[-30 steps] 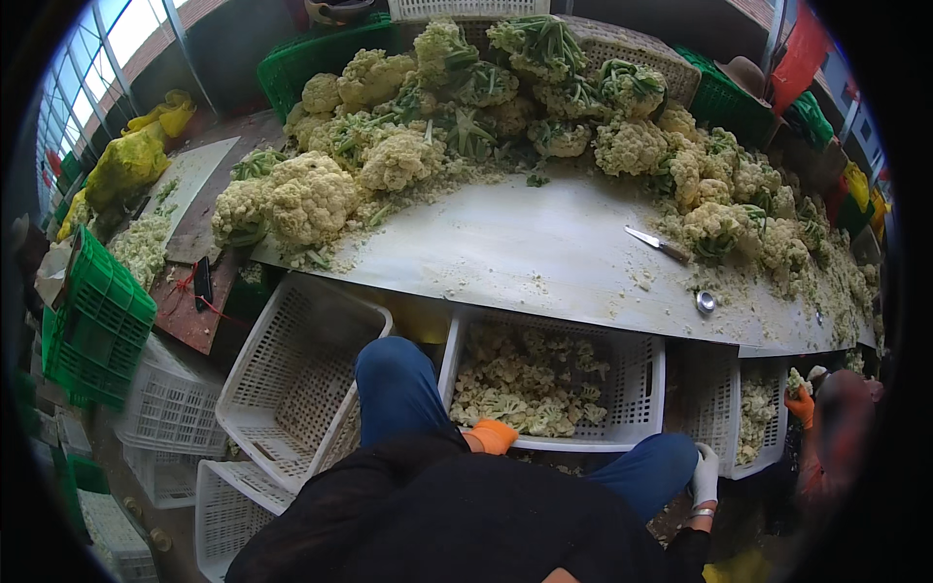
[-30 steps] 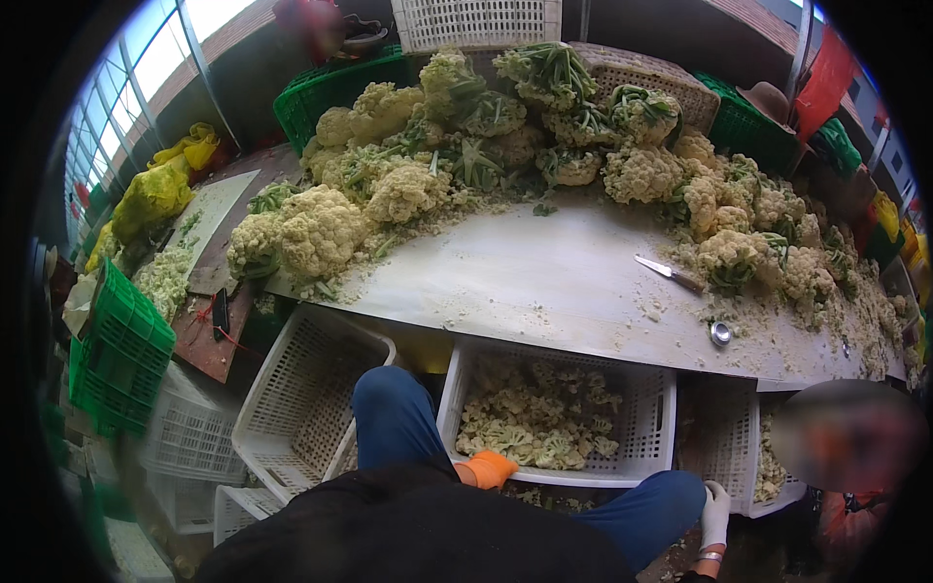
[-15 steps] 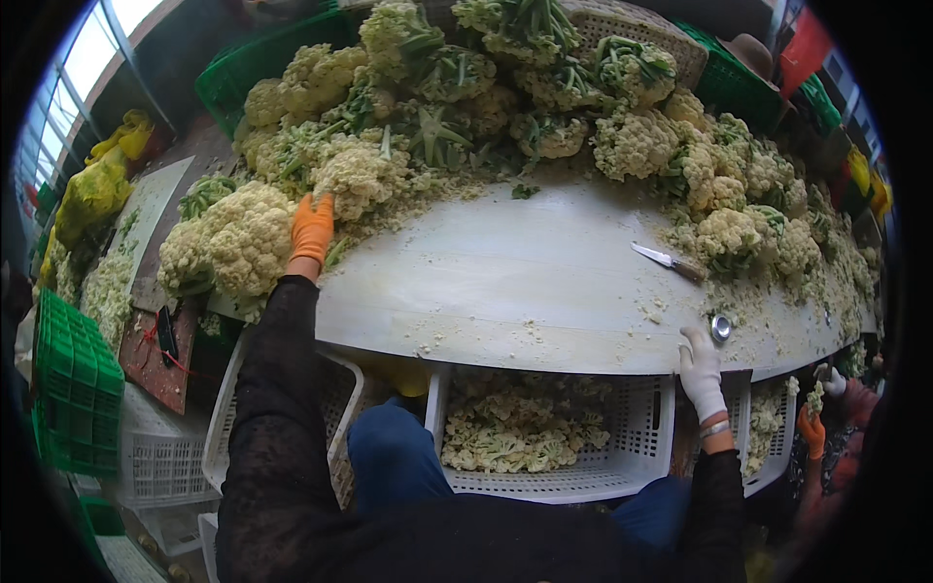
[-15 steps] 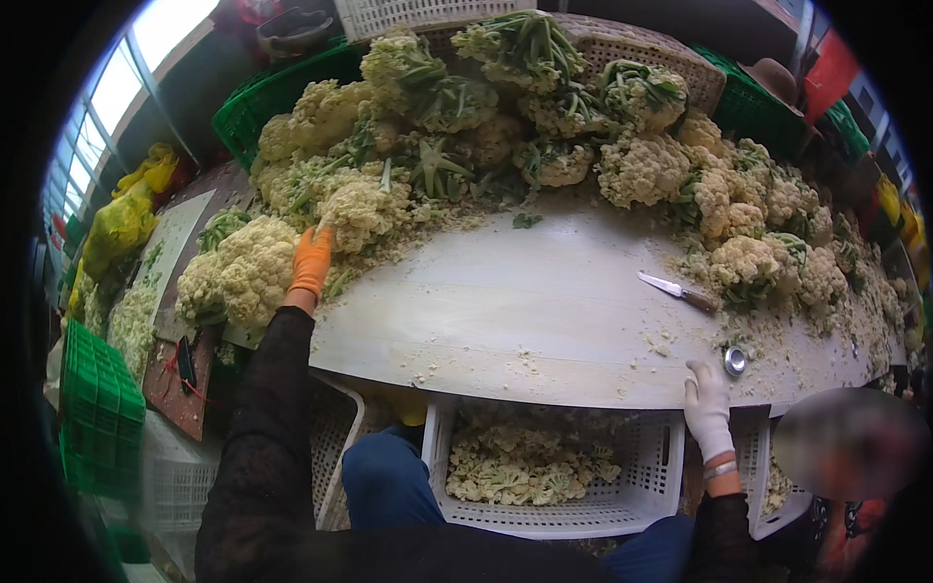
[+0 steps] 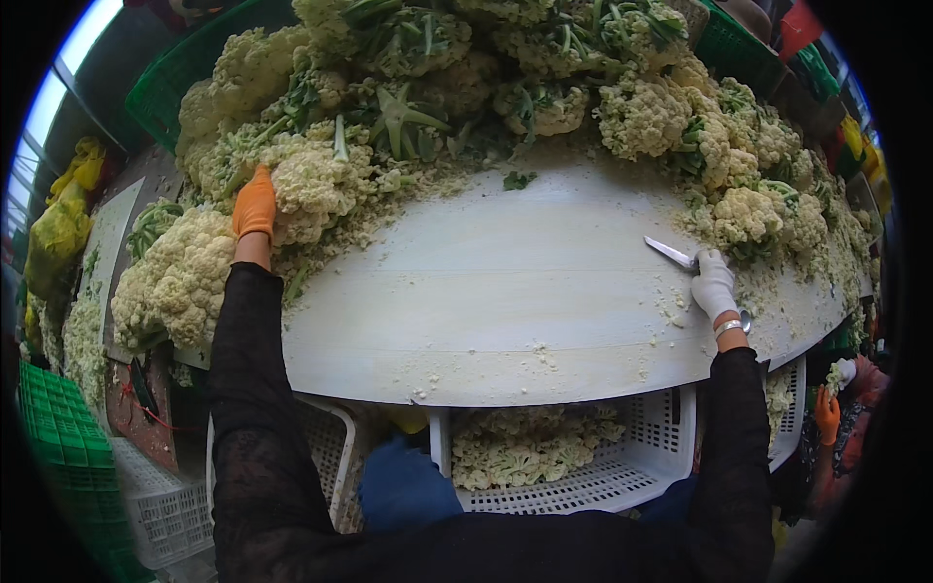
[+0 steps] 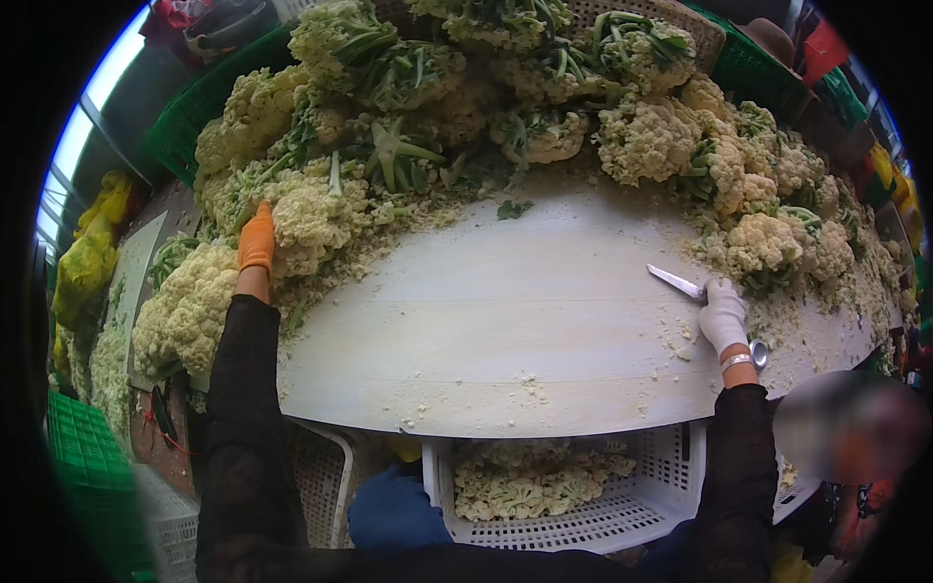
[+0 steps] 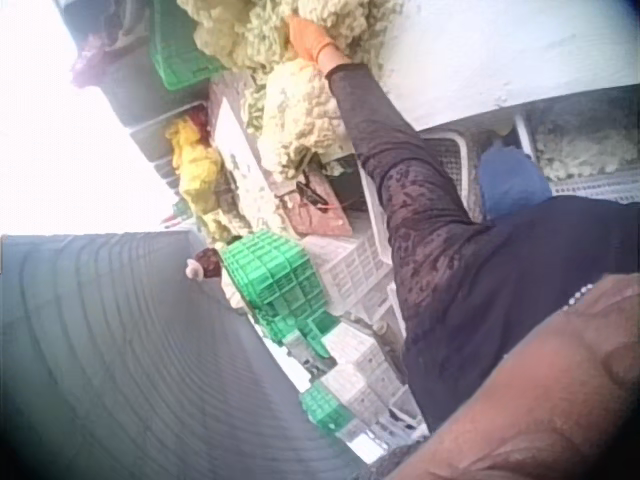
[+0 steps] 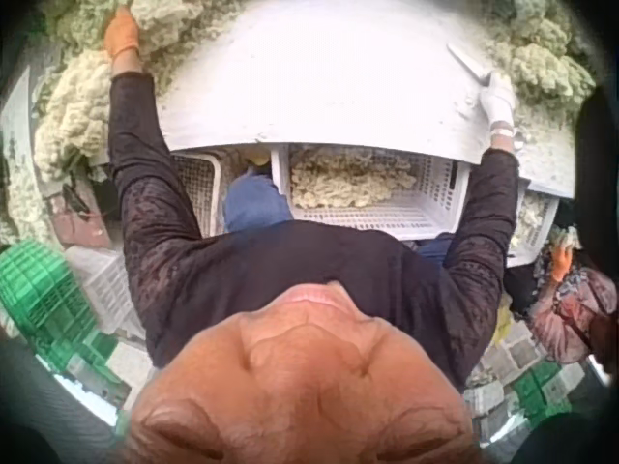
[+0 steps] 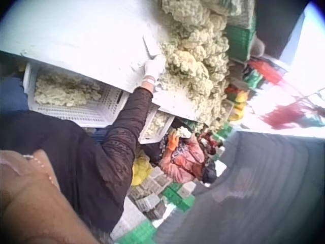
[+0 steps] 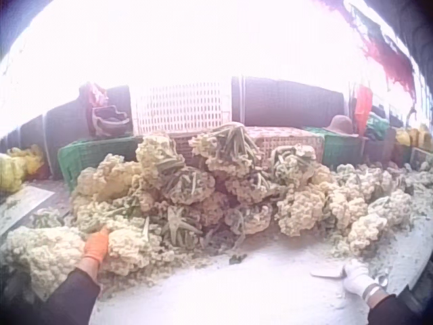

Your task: The person sits at a table and uses a knife to cut cauliflower heads into smaller florets, placing them into a white basket. The person also moves a plastic basket and a wrapped bundle on the floor before beginning the cutting task.

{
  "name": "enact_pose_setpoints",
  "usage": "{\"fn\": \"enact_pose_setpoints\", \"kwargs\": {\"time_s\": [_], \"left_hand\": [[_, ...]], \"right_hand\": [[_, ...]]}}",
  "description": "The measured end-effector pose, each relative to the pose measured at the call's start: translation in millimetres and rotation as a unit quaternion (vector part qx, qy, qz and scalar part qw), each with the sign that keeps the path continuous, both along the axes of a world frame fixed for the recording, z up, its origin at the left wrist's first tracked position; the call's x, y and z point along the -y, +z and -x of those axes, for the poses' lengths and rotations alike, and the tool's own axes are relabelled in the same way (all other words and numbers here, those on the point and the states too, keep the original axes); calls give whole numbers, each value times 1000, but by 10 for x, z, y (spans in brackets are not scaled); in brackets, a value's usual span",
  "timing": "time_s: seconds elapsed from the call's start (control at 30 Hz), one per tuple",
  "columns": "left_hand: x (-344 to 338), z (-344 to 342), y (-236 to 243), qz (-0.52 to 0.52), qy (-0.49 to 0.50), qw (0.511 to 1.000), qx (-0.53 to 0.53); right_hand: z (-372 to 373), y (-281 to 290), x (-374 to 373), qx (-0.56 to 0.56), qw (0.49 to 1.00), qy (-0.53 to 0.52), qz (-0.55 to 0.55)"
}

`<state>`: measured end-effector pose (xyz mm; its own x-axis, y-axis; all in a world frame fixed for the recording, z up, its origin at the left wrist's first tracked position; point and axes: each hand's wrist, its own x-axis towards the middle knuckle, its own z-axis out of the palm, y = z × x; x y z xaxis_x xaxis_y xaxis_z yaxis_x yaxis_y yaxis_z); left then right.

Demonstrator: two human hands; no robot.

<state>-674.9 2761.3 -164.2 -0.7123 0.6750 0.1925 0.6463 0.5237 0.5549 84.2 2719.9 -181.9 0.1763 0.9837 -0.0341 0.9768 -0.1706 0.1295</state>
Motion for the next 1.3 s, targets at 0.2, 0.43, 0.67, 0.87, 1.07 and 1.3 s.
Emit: {"fn": "enact_pose_setpoints", "kwargs": {"time_s": [0.2,0.43,0.67,0.87,1.07,1.3], "left_hand": [[732,-991,-8,-64,-23,997,-47],[1290,-903,-177,-203,10,964,169],[634,-555,-231,-211,55,848,483],[647,-1146,174,-313,-126,815,472],[888,-2183,733,-314,-402,842,175],[657,-2718,628,-270,-372,885,80]], "right_hand": [[631,-393,18,-291,936,21,-197],[2462,-51,67,-514,835,133,-142],[4222,437,-343,-700,700,144,16],[4341,156,-497,-720,687,20,102],[3587,-377,-364,-928,366,-67,23],[2410,-145,-441,-770,625,-128,-6]]}}
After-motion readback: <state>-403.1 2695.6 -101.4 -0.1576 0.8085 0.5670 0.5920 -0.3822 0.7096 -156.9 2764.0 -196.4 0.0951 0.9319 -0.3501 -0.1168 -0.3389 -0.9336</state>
